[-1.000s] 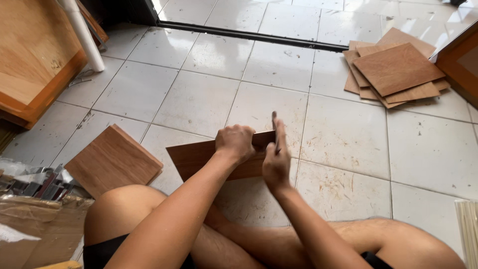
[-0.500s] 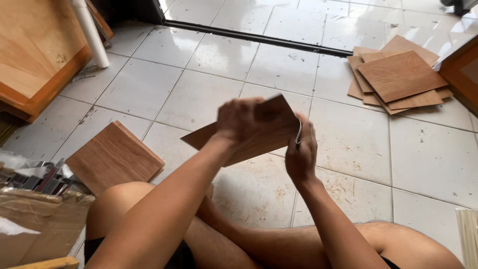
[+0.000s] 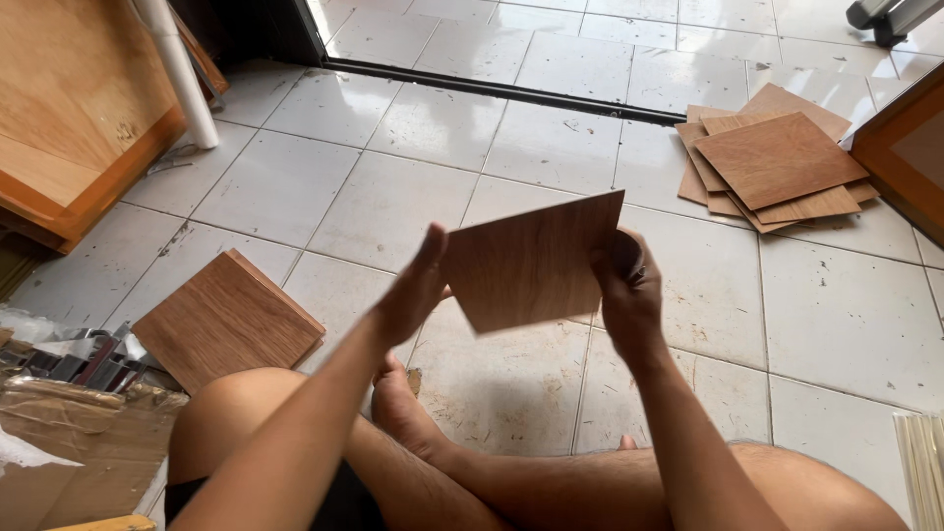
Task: The person sits on the floor and sands a small rectangular wooden tile using a sanding block. They repeatedly rub the block over the surface and edges of the tile, flipping it over to sand both sides.
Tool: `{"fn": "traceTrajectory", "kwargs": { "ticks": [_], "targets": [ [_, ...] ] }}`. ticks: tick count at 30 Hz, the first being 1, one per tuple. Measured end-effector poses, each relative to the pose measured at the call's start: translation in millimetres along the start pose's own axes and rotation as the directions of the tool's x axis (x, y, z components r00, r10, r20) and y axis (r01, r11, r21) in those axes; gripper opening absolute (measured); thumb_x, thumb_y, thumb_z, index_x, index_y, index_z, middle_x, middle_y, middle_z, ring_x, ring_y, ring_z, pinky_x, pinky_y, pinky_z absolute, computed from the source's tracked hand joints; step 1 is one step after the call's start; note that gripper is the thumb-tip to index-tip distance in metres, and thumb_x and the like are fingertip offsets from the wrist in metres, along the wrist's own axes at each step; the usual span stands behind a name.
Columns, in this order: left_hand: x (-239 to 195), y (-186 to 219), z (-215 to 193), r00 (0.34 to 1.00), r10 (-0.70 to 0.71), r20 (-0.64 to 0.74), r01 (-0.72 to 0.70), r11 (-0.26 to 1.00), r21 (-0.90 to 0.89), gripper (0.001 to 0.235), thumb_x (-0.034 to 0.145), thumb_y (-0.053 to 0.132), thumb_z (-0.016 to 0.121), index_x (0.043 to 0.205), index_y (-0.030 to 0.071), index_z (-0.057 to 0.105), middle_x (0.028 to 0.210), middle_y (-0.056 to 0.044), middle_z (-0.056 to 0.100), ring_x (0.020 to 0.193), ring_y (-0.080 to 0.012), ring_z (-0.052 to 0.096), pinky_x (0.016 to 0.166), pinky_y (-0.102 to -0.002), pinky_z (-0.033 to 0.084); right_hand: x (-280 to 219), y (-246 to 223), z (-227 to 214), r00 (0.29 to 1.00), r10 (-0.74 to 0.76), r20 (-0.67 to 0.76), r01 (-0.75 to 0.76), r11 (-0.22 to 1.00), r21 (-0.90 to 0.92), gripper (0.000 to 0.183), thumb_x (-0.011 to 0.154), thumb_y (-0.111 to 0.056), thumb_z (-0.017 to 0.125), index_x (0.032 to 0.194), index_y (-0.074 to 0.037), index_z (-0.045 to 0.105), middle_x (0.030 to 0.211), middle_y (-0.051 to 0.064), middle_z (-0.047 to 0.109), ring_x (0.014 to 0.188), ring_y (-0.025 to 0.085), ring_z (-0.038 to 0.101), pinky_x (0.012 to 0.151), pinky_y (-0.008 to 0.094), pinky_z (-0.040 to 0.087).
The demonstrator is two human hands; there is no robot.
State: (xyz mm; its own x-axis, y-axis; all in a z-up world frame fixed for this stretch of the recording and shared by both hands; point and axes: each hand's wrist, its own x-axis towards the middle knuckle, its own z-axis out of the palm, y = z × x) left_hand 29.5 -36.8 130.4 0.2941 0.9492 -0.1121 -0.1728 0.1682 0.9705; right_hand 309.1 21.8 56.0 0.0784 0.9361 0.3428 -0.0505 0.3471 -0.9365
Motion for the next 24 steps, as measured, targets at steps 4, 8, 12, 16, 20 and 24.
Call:
{"fn": "traceTrajectory", "kwargs": {
  "ticks": [4, 8, 12, 16, 20, 24],
  "targets": [
    [-20, 28, -40, 0.979, -0.121, 0.165, 0.106, 0.989, 0.099, 0.109, 0.078, 0.109, 0.037, 0.129, 0.018, 0.066, 0.140, -0.007, 0.081, 0.147, -0.0297, 0.064, 0.132, -0.072, 0.023, 9, -43, -2, 0.987, -0.072, 0.143, 0.105, 0.966, -0.238, 0.022, 0.108, -0.013, 0.077, 0.129, -0.020, 0.076, 0.113, -0.001, 0.079, 0.107, 0.012, 0.070, 0.106, 0.036, 0.053],
    [-27, 53, -8, 0.971, -0.238, 0.030, 0.154, 0.711, 0.686, 0.066, 0.083, 0.053, 0.089, 0.132, 0.010, 0.075, 0.132, -0.021, 0.079, 0.136, -0.0450, 0.070, 0.120, -0.063, 0.049, 0, -48, 33, 0.874, -0.332, 0.356, 0.471, 0.761, -0.446, 0.037, 0.100, -0.007, 0.072, 0.132, -0.023, 0.081, 0.113, 0.004, 0.082, 0.111, 0.033, 0.077, 0.104, 0.046, 0.055],
    [-7, -52, -31, 0.987, 0.002, -0.158, 0.113, 0.686, 0.719, 0.032, 0.089, 0.029, 0.082, 0.109, 0.005, 0.083, 0.100, -0.020, 0.084, 0.111, -0.0450, 0.081, 0.094, -0.057, 0.061, -31, -15, 60, 0.825, -0.336, 0.455, 0.553, 0.646, -0.526, 0.076, 0.091, 0.000, 0.052, 0.164, -0.022, 0.061, 0.164, 0.003, 0.065, 0.152, 0.033, 0.057, 0.128, 0.062, 0.033],
    [-26, -110, -44, 0.969, 0.002, -0.248, 0.149, 0.795, 0.589, 0.027, 0.093, 0.025, 0.086, 0.108, 0.003, 0.087, 0.094, -0.020, 0.085, 0.102, -0.0414, 0.084, 0.090, -0.056, 0.064, -31, 24, 38, 0.861, -0.196, 0.470, 0.501, 0.488, -0.715, 0.086, 0.090, -0.001, 0.058, 0.174, -0.014, 0.049, 0.173, 0.016, 0.054, 0.157, 0.046, 0.049, 0.127, 0.071, 0.031],
    [-39, -106, -25, 0.937, 0.047, -0.346, 0.139, 0.859, 0.492, 0.027, 0.092, 0.027, 0.092, 0.112, 0.009, 0.089, 0.093, -0.017, 0.087, 0.099, -0.0342, 0.086, 0.085, -0.052, 0.067, -32, 65, 39, 0.891, -0.146, 0.430, 0.452, 0.208, -0.867, 0.084, 0.099, -0.001, 0.051, 0.181, -0.011, 0.036, 0.183, 0.019, 0.041, 0.159, 0.049, 0.046, 0.125, 0.072, 0.035],
    [-15, -149, -29, 0.945, 0.100, -0.310, 0.112, 0.794, 0.598, 0.014, 0.094, 0.017, 0.079, 0.094, 0.005, 0.085, 0.082, -0.021, 0.080, 0.085, -0.0364, 0.083, 0.069, -0.042, 0.061, -71, -5, 116, 0.681, -0.270, 0.680, 0.717, 0.430, -0.548, 0.094, 0.084, -0.012, 0.060, 0.177, -0.017, 0.044, 0.180, 0.010, 0.046, 0.166, 0.040, 0.040, 0.132, 0.062, 0.029]
  ]
}}
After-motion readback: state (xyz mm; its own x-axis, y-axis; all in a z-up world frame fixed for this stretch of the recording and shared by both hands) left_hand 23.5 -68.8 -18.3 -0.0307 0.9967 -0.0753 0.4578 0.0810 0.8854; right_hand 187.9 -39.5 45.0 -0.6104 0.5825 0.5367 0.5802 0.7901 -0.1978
